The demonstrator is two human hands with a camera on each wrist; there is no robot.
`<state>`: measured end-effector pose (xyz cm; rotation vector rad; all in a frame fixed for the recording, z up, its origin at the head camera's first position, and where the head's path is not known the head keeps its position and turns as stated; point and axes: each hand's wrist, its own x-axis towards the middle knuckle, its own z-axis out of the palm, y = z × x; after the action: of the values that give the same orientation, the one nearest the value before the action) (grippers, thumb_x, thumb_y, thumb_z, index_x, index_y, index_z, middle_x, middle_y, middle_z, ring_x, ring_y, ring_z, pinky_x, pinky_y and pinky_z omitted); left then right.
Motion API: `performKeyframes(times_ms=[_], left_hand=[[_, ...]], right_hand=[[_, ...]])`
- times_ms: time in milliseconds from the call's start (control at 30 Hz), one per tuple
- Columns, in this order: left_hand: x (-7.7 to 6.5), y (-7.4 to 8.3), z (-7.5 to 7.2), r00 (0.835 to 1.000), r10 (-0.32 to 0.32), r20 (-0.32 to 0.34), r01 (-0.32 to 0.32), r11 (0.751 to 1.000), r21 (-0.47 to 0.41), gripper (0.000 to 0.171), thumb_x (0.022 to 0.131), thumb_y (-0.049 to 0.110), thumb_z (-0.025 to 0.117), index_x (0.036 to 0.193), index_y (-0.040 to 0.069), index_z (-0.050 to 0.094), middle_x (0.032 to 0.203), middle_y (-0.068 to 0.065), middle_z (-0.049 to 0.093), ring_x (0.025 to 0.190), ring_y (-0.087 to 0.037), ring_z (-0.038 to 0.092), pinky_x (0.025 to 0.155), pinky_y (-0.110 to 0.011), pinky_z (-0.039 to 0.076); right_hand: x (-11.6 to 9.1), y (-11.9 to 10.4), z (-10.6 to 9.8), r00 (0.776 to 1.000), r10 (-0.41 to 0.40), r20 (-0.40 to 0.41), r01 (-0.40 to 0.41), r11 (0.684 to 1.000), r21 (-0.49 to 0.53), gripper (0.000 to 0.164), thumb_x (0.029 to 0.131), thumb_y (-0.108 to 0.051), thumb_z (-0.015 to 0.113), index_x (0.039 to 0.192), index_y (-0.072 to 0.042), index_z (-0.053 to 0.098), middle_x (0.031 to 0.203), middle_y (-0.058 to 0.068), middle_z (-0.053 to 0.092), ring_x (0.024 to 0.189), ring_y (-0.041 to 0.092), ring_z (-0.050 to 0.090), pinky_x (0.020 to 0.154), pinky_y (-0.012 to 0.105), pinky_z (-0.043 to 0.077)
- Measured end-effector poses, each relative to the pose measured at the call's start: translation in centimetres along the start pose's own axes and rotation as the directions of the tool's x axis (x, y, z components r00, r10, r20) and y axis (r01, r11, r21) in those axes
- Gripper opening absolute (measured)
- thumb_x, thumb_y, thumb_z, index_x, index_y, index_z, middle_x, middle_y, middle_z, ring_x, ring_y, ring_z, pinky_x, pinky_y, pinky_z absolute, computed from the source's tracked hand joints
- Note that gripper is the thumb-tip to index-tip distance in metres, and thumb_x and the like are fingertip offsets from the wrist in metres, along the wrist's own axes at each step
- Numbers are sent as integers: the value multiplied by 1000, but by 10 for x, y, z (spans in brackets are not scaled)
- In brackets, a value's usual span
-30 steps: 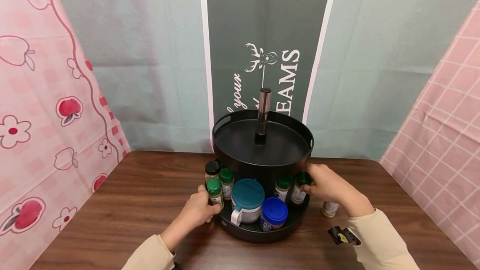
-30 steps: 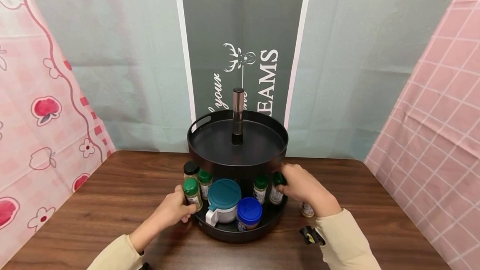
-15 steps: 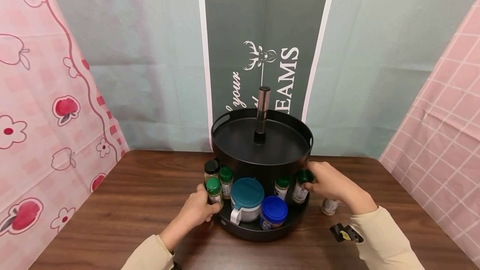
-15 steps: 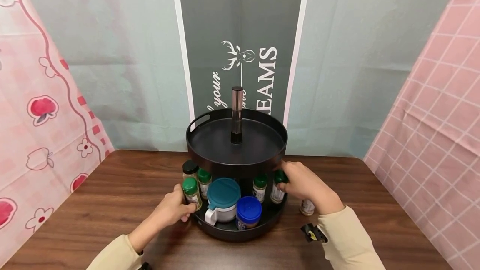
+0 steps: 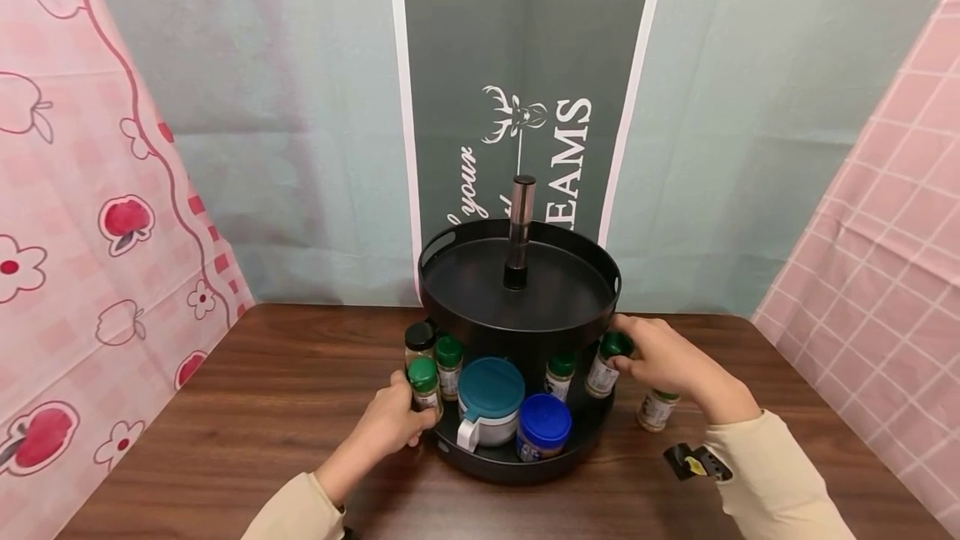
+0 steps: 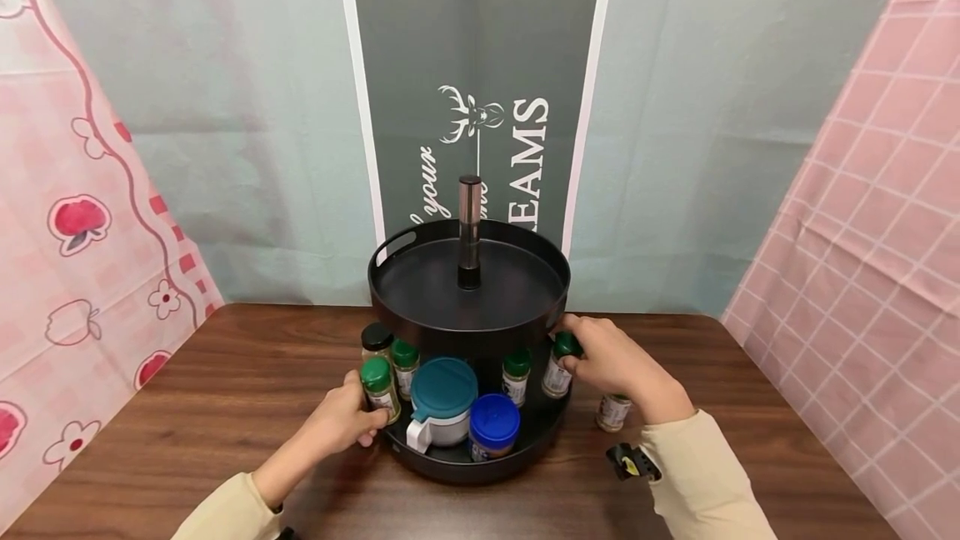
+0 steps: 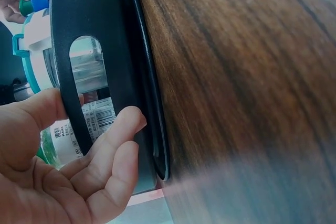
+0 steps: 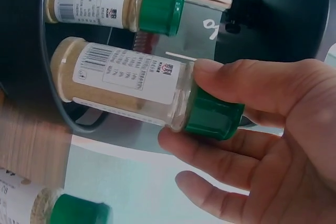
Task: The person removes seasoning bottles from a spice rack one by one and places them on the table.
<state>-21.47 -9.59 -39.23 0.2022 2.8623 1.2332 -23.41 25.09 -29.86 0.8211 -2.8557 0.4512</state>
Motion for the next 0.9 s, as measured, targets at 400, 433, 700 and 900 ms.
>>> performKeyframes(times_ms=[400, 433, 700, 900], left_hand=[[-1, 1, 0, 1000, -3, -7, 3, 1000, 2, 51, 72, 17, 69, 103, -9, 37, 50, -4, 53, 41, -12, 51, 44, -30, 44], [-1, 1, 0, 1000, -4, -8, 4, 1000, 1, 51, 72, 17, 69, 103, -9, 37, 50, -4, 53, 41, -12, 51, 44, -30, 44], [-1, 0, 0, 1000, 13, -14, -13, 1000, 15, 51, 72, 17, 68, 103, -10, 37, 49, -3, 53, 40, -11, 51, 44, -30, 44], [-1, -1, 1, 1000, 14, -16, -14, 1000, 18, 50, 72, 17, 68, 102, -9, 38, 48, -2, 53, 40, -11, 51, 44, -30, 43]], right_hand=[[-4, 6, -9, 998, 29, -47, -30, 999, -26, 38, 78, -10, 68, 112, 1, 54, 93, 12, 62, 73, 19, 56, 61, 40, 49], [-4, 7, -9, 998, 25, -56, -26, 999, -30, 39, 78, -10, 68, 113, 1, 54, 95, 13, 62, 76, 21, 57, 63, 42, 49], [-9, 17, -11, 997, 36, -75, -40, 998, -55, 39, 77, -9, 68, 113, -1, 56, 101, 16, 63, 85, 28, 58, 68, 49, 49], [-14, 26, -15, 996, 53, -70, -57, 997, -50, 37, 78, -12, 68, 112, -2, 56, 93, 11, 63, 75, 20, 58, 61, 43, 48]])
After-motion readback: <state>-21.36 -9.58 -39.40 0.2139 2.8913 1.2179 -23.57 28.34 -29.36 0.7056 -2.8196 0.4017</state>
